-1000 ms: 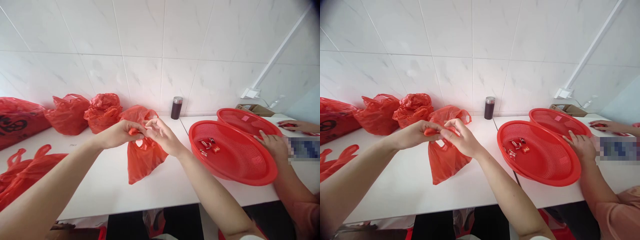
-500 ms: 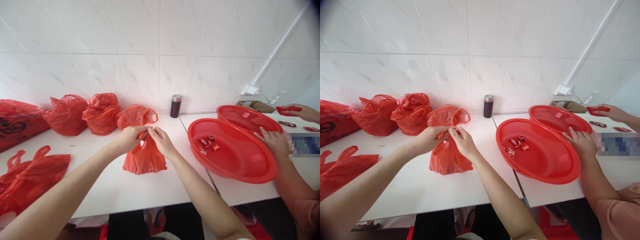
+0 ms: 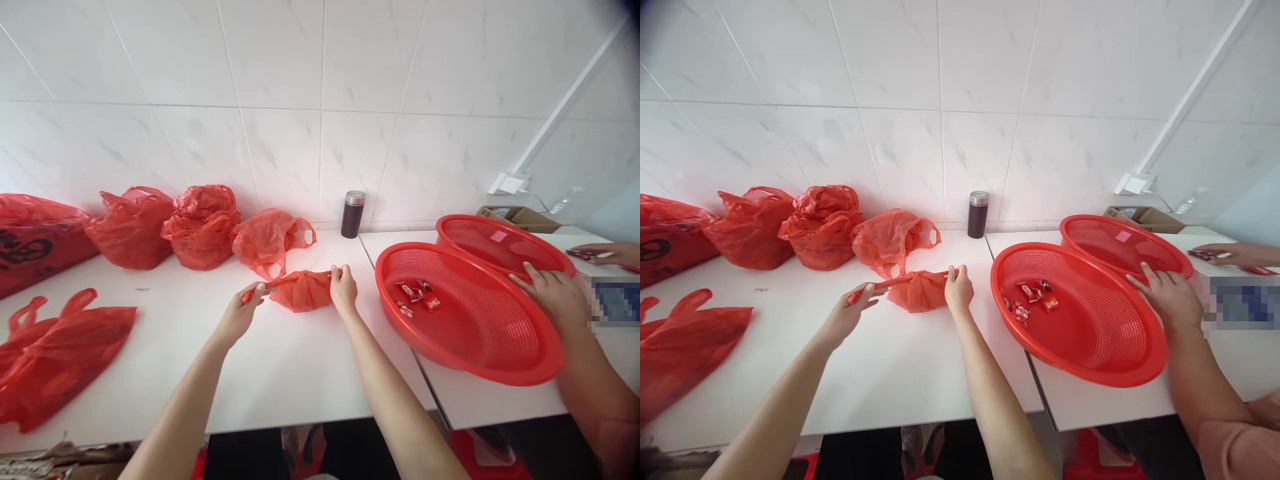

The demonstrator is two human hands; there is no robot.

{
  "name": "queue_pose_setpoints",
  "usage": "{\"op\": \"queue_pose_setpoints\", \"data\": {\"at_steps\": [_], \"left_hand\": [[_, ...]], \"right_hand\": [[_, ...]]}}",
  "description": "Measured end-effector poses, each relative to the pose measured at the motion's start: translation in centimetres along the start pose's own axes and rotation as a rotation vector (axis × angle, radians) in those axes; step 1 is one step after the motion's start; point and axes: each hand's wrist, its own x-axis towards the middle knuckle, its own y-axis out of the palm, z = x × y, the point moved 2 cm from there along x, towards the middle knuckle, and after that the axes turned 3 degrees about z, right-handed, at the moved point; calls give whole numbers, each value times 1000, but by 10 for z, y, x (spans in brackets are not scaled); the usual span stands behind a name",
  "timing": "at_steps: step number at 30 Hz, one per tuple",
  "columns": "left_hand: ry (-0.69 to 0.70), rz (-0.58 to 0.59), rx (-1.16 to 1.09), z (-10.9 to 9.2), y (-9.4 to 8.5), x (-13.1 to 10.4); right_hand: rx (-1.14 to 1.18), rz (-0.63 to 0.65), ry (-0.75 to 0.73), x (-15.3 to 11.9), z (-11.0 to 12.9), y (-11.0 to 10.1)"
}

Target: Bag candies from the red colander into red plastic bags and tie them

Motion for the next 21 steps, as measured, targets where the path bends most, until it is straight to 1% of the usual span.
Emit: {"op": "queue_pose_setpoints", "data": {"at_steps": [3, 5, 7, 9, 12, 15, 18, 21], "left_hand": [[43, -170, 30, 13, 21, 14], [43, -225, 71, 18, 36, 30], [9, -237, 121, 24, 50, 46], [-36, -231, 175, 29, 64, 59], [-77, -192, 242, 36, 76, 69], [-111, -158, 292, 41, 75, 72], [-178, -166, 351, 46, 64, 74], [-252, -141, 408, 52, 55, 74]], "right_hand": [[-57, -15, -105, -13, 7, 9], [-86, -4, -178, -19, 9, 18], [-105, 23, -218, -21, 6, 25], [-109, 56, -220, -21, -1, 30], [-88, 92, -198, -15, -14, 27], [-52, 111, -166, -7, -20, 21], [-31, 111, -117, -1, -22, 18], [-42, 116, -75, 3, -25, 18]]}}
